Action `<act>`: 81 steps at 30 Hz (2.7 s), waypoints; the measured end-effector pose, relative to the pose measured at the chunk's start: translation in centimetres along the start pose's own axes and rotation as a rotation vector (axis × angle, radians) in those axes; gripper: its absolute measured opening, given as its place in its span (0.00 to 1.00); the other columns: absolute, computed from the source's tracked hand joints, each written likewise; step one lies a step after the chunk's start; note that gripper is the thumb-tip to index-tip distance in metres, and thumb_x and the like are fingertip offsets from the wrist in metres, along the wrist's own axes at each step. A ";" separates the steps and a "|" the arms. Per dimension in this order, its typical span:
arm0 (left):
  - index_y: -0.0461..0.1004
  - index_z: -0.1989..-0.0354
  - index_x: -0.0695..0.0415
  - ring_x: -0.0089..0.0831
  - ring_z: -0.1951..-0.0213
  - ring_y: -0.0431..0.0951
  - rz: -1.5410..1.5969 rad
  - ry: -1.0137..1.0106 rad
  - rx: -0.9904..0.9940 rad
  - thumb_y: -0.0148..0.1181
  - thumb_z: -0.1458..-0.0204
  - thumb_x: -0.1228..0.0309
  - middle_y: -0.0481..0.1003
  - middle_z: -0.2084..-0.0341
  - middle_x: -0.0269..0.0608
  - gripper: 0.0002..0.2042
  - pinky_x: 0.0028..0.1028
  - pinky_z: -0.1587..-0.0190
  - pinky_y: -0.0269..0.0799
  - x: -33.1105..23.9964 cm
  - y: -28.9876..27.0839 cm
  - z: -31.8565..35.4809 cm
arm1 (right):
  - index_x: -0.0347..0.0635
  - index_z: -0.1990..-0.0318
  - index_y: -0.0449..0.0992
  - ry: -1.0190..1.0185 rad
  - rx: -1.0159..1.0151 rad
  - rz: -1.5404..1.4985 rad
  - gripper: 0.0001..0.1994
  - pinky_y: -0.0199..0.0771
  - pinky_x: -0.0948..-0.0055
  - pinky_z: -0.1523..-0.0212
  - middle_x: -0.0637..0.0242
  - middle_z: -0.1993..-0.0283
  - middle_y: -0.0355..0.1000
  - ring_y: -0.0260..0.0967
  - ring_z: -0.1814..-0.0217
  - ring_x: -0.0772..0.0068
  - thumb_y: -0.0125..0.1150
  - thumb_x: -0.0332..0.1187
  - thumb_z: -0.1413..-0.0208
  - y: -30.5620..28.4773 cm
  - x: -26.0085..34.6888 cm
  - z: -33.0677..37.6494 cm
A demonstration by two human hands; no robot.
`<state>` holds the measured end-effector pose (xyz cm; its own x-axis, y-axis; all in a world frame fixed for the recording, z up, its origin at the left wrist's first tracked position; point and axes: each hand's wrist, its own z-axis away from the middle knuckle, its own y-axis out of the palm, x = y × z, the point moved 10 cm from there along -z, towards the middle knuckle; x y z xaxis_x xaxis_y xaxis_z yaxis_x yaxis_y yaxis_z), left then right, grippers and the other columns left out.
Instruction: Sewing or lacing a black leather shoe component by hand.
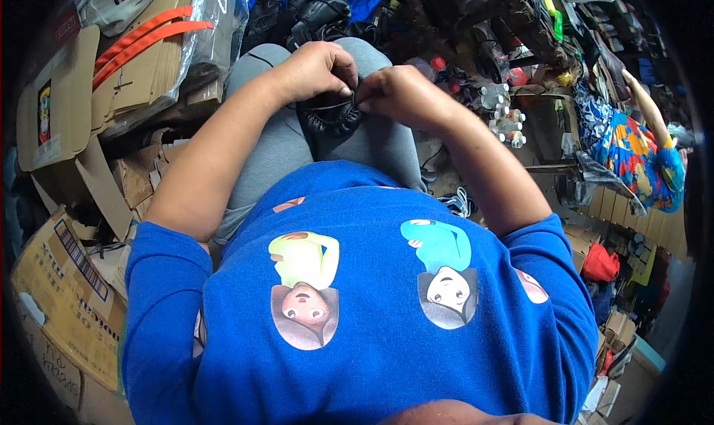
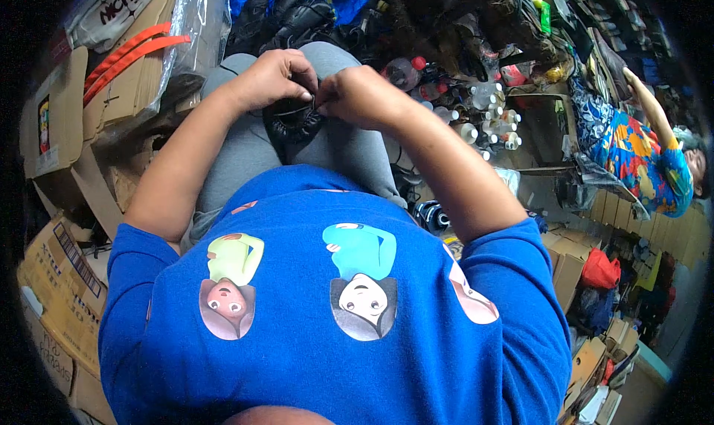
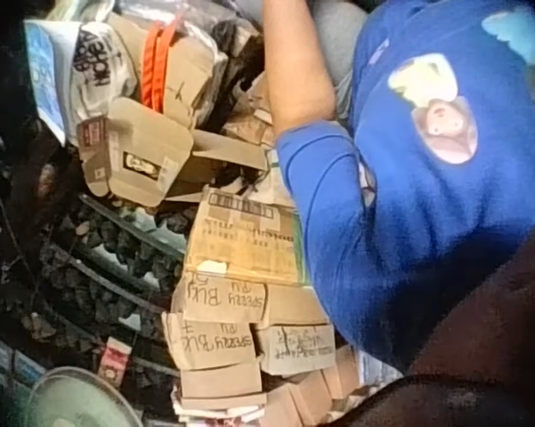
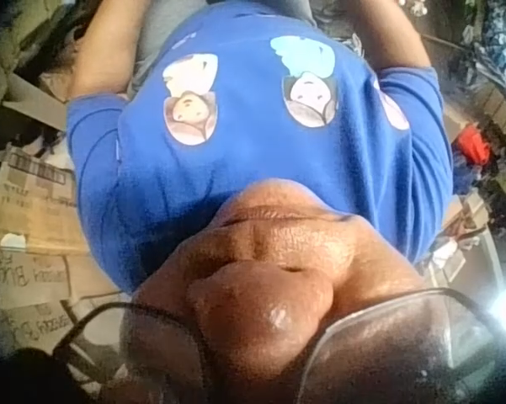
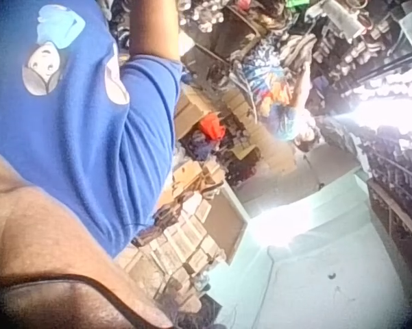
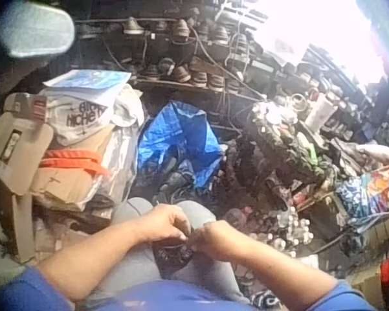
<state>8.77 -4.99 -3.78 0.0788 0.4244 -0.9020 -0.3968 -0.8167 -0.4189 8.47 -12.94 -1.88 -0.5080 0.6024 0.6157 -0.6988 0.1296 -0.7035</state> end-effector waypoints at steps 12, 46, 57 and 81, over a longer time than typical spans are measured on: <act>0.73 0.71 0.64 0.37 0.68 0.72 -0.433 -0.255 -0.249 0.61 0.53 0.68 0.71 0.73 0.44 0.10 0.32 0.63 0.67 -0.8 -6.5 14.3 | 0.43 0.51 0.70 -0.250 -0.478 -1.595 0.17 0.66 0.48 0.49 0.71 0.64 0.71 0.67 0.68 0.68 0.49 0.44 0.40 -9.9 -7.7 11.8; 0.75 0.63 0.57 0.41 0.59 0.75 -0.668 0.081 -0.038 0.68 0.65 0.70 0.72 0.60 0.42 0.17 0.37 0.57 0.70 -4.0 1.1 7.7 | 0.38 0.55 0.74 -0.121 0.019 0.385 0.23 0.71 0.65 0.62 0.53 0.71 0.74 0.73 0.66 0.59 0.63 0.48 0.51 -1.9 3.1 -2.2; 0.72 0.67 0.52 0.33 0.62 0.74 -1.036 0.063 -0.119 0.67 0.66 0.67 0.71 0.56 0.37 0.15 0.33 0.60 0.65 -2.8 2.0 8.0 | 0.38 0.66 0.76 0.223 0.096 -0.023 0.17 0.67 0.77 0.71 0.69 0.76 0.71 0.67 0.73 0.80 0.67 0.45 0.53 1.1 -0.2 -0.6; 0.72 0.66 0.56 0.39 0.68 0.74 -0.719 0.124 -0.282 0.66 0.60 0.57 0.71 0.70 0.40 0.18 0.35 0.63 0.68 -6.1 3.0 6.7 | 0.33 0.71 0.74 -0.077 -0.077 -0.002 0.18 0.65 0.69 0.70 0.61 0.78 0.68 0.64 0.73 0.75 0.61 0.44 0.47 -1.1 -1.4 -0.6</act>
<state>0.94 -7.39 1.21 0.3366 0.8538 -0.3972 0.0366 -0.4334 -0.9005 10.30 -13.44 -2.19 -0.5455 0.5404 0.6406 -0.6606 0.1932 -0.7255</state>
